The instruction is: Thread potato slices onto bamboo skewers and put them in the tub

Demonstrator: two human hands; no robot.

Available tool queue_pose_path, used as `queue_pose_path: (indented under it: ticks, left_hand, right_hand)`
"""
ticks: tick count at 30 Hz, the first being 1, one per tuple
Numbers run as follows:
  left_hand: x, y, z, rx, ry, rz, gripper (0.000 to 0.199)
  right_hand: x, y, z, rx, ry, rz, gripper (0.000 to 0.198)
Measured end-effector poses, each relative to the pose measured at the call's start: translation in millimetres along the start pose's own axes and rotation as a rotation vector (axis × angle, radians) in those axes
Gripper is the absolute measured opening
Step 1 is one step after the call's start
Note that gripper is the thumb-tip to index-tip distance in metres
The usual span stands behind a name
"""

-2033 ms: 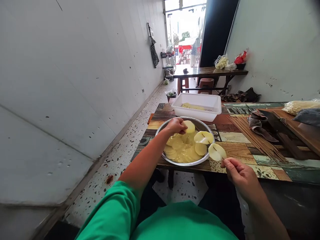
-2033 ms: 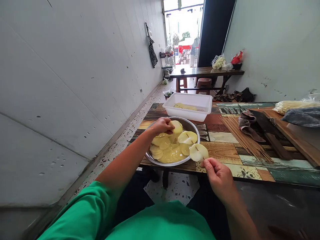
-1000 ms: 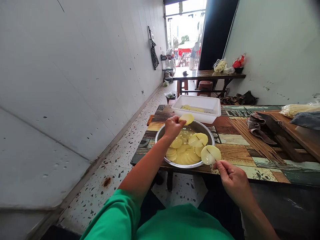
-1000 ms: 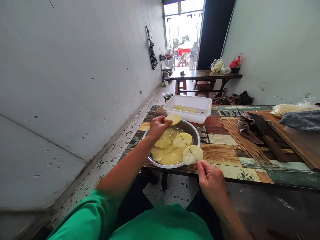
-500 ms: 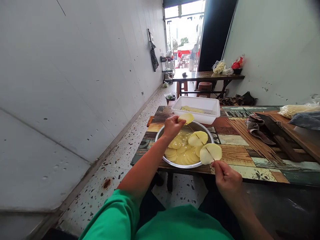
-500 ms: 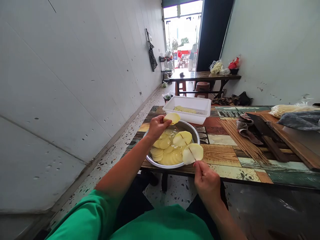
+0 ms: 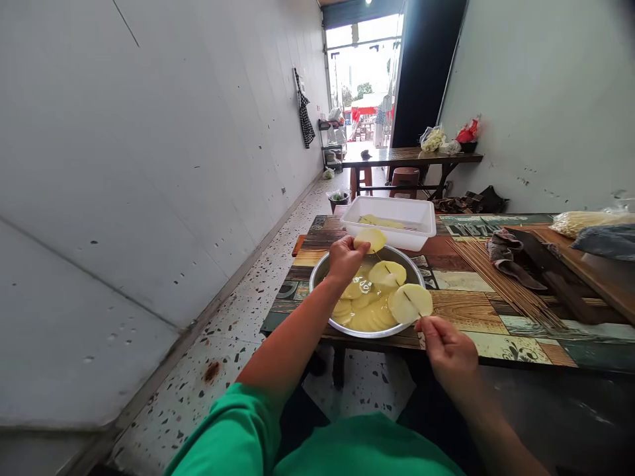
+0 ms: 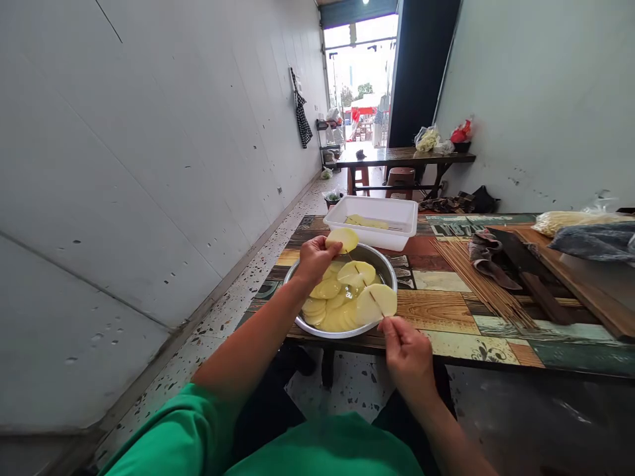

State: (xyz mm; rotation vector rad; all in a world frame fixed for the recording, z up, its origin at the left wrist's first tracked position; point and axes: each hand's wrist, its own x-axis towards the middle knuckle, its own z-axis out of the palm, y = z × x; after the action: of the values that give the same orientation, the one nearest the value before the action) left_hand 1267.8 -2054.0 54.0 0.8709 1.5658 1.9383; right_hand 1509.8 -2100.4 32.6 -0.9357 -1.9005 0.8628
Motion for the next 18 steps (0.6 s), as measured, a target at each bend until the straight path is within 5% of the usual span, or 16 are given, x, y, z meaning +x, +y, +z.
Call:
queue_pose_path:
  ticks: [3,6,8,14,18]
  left_hand:
    - [-2,0,0,0.131,0.073,0.091,0.017]
    - [-5,4,0,0.23,0.13,0.215,0.018]
    - [-5,8,1,0.159,0.125,0.18,0.018]
    - [-3,29,1,-0.35,0.063,-0.282,0.019]
    - [-4,38,-3,-0.415,0.003,-0.432,0.017]
  right_hand:
    - [-8,4,7,-0.416,0.071,-0.33,0.032]
    - [-11,8,12,-0.549,0.077,-0.407,0.034]
    - [-9,10,12,-0.469,0.079,-0.314,0.035]
    - [1,26,-2,0.044,-0.093,0.101,0.039]
    - [2,31,-11,0.11,-0.113,0.155,0.038]
